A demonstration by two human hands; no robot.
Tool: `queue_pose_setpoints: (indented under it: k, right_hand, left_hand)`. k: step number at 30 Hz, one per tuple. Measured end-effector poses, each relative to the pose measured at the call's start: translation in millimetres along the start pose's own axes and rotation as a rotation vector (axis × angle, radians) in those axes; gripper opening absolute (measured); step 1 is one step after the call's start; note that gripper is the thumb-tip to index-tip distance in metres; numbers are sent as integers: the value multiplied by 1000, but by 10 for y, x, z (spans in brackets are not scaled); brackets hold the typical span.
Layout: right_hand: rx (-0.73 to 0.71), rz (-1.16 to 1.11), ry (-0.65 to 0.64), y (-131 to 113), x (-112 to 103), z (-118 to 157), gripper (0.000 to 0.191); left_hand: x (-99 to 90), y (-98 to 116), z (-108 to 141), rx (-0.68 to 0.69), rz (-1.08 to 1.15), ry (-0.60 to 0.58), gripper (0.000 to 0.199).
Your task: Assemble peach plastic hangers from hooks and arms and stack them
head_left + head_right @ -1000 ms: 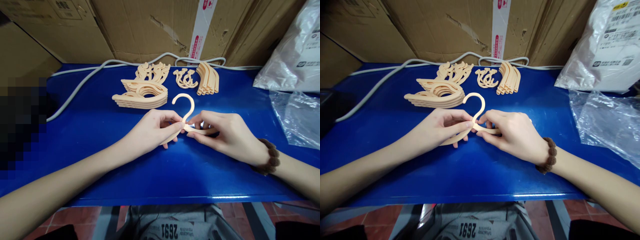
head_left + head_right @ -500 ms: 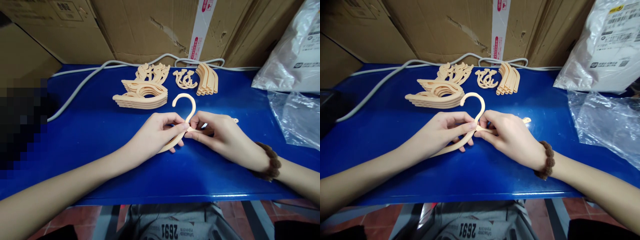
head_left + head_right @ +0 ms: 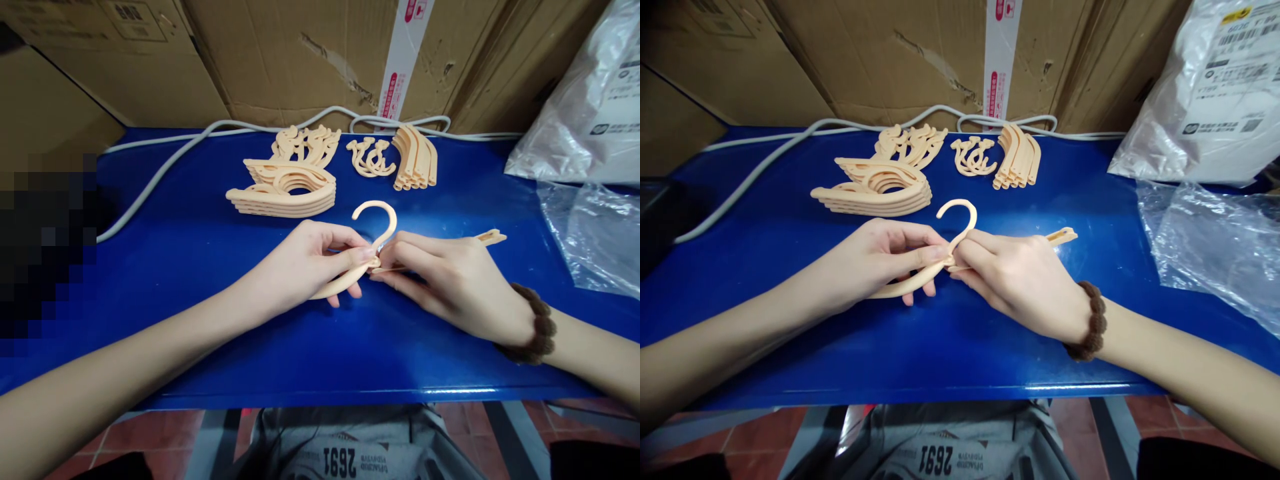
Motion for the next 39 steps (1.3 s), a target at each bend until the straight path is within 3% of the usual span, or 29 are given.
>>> queue_pose_setpoints:
  k: [3,9,16,29,39]
  right_hand:
    - [-18,28,17,29,-27,6,27]
    - [-55,4,-76,142,-33,-5,27]
    - [-91,-33,-108,231,-21,-27,8]
    - [-63,-81,-74,266,-51,35,17]
    - [-143,24,-35,281,-66,26,22]
  left_hand:
    - [-1,13,-1,12,6,-4,14]
    - [-10,22,11,34,3,-20,15]
    - [-83,-27,-18,37,50,37,18]
    - [-108,-11,0,0,73,54,18]
    - [-108,9,-13,-34,126,37,16]
Point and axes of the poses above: each hand's wrist, its own z-axis away from the middle knuckle, its own x-axis out of the palm, y = z × x, the point moved 1 cm from there along -z, towards the middle knuckle, and after that the axes turned 14 degrees about z, right-handed, at the moved point
